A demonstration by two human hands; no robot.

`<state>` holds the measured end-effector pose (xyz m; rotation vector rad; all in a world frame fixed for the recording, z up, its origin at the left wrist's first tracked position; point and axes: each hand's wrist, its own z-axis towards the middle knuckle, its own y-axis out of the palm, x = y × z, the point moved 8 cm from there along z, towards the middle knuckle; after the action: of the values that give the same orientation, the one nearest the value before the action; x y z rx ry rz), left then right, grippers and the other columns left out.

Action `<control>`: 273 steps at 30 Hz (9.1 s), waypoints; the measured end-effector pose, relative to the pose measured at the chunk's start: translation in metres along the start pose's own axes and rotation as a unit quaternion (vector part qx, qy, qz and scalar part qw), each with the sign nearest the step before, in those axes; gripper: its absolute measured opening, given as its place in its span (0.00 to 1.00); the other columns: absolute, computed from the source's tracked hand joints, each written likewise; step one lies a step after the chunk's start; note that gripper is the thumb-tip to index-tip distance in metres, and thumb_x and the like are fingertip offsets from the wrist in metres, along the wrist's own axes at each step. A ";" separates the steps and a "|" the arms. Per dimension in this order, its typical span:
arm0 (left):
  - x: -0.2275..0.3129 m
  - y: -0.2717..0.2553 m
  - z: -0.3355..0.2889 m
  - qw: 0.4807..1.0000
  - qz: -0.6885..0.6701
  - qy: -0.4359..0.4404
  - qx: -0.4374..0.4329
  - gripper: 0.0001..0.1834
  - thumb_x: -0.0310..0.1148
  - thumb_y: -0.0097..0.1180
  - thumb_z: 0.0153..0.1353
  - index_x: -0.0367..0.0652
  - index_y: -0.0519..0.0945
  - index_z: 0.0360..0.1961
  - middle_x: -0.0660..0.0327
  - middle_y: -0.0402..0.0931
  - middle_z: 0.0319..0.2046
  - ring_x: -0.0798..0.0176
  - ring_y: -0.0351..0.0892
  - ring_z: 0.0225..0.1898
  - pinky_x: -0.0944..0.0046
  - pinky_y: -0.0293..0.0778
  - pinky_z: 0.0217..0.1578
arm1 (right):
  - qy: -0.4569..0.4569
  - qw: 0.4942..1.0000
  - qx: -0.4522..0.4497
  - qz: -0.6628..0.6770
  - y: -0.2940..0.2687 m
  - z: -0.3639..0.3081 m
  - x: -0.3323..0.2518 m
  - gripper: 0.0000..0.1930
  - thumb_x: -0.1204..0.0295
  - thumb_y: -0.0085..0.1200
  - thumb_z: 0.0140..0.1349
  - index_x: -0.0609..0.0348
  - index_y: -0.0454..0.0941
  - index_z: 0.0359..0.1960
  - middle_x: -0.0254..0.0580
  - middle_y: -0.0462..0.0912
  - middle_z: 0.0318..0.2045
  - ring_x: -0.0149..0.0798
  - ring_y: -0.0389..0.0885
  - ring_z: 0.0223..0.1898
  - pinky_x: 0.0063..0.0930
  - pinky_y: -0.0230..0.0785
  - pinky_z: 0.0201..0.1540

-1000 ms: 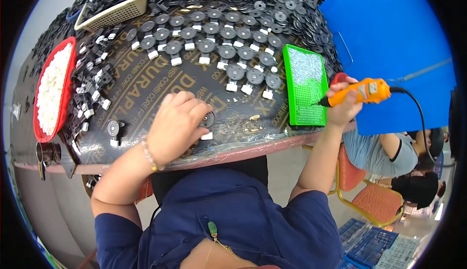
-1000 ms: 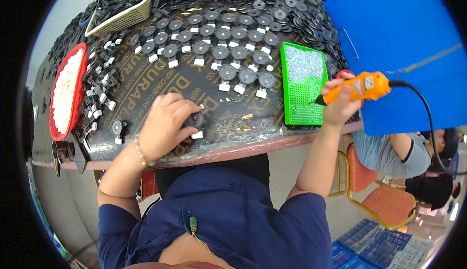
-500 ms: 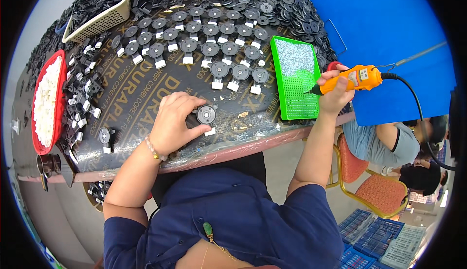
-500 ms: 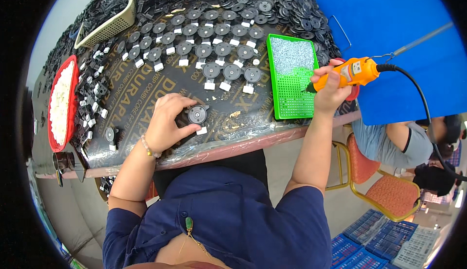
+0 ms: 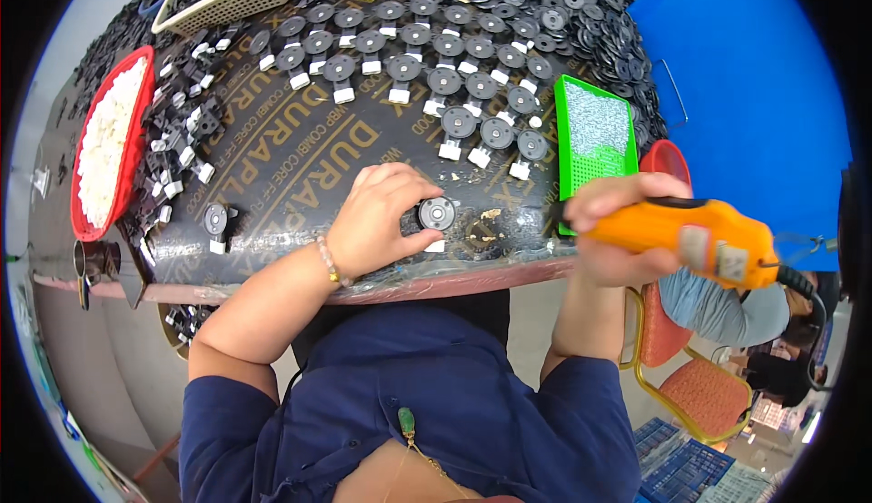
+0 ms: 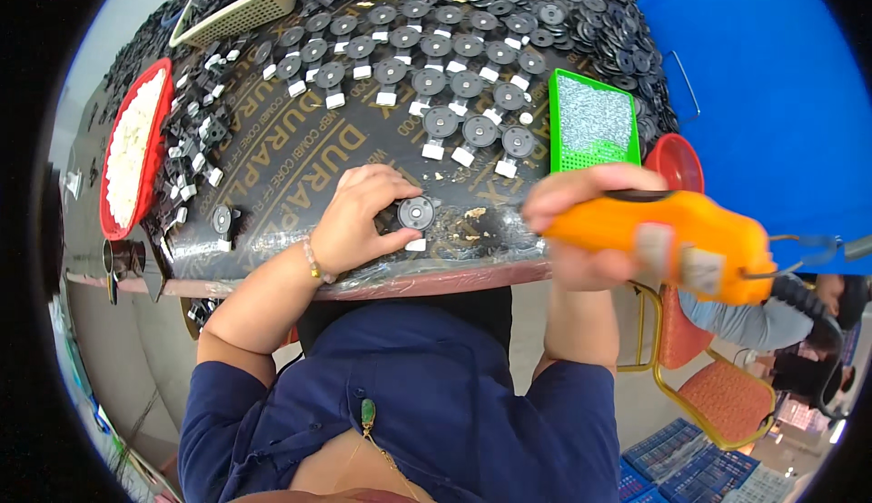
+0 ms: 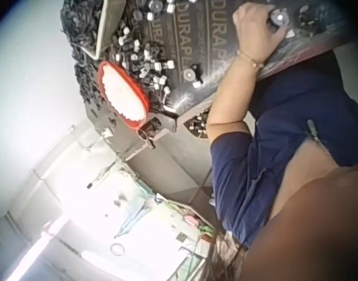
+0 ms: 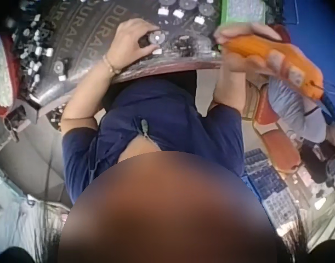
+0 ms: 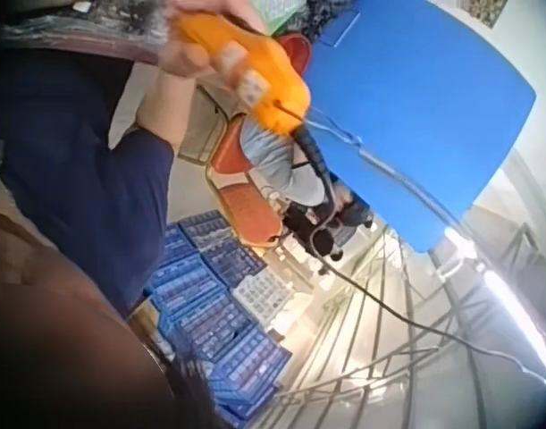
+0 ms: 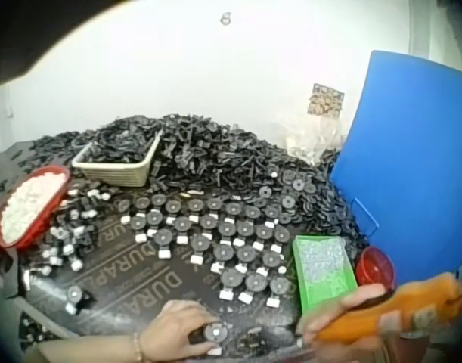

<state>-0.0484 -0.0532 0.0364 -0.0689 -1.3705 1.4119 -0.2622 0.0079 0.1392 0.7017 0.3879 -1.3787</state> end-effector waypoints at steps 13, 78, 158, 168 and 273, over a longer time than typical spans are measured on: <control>0.001 -0.003 -0.003 1.000 0.002 0.013 0.015 0.25 0.38 0.72 0.44 0.47 0.81 0.45 0.64 0.79 0.41 0.59 0.73 0.53 0.56 0.63 0.53 | 0.165 0.985 -0.043 0.020 0.066 -0.014 0.075 0.37 0.38 0.58 0.56 0.60 0.64 0.49 0.45 0.79 0.26 0.35 0.77 0.22 0.31 0.76 0.30; 0.001 0.001 -0.003 1.000 0.005 0.013 0.010 0.25 0.39 0.72 0.45 0.46 0.81 0.46 0.63 0.81 0.43 0.55 0.70 0.61 0.51 0.57 0.60 | 0.165 0.985 -0.008 0.040 0.067 -0.020 0.080 0.37 0.36 0.55 0.57 0.57 0.63 0.50 0.46 0.79 0.28 0.37 0.79 0.24 0.33 0.75 0.31; 0.004 0.002 -0.002 0.998 0.042 0.021 0.030 0.26 0.40 0.72 0.45 0.47 0.81 0.47 0.62 0.82 0.41 0.55 0.69 0.63 0.46 0.55 0.63 | 0.172 0.985 0.003 0.007 0.062 -0.031 0.066 0.40 0.32 0.50 0.55 0.57 0.62 0.50 0.44 0.79 0.26 0.35 0.77 0.21 0.31 0.74 0.28; 0.001 0.002 -0.002 0.999 0.036 0.014 0.028 0.25 0.39 0.72 0.45 0.45 0.81 0.46 0.62 0.81 0.42 0.56 0.71 0.61 0.49 0.57 0.62 | 0.202 0.979 -0.026 0.011 0.081 -0.034 0.070 0.36 0.37 0.59 0.53 0.59 0.65 0.43 0.45 0.79 0.26 0.36 0.77 0.21 0.30 0.75 0.28; 0.003 0.002 0.007 0.997 -0.076 0.007 0.005 0.25 0.36 0.71 0.48 0.47 0.80 0.50 0.61 0.76 0.49 0.54 0.70 0.56 0.53 0.63 0.58 | 0.031 0.998 -0.022 0.046 0.044 -0.004 0.039 0.40 0.33 0.48 0.59 0.58 0.63 0.54 0.47 0.80 0.28 0.36 0.77 0.19 0.32 0.74 0.24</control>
<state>-0.0551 -0.0552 0.0390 0.0306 -1.3282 1.2886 -0.2116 -0.0171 0.1213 0.7193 0.4292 -1.2597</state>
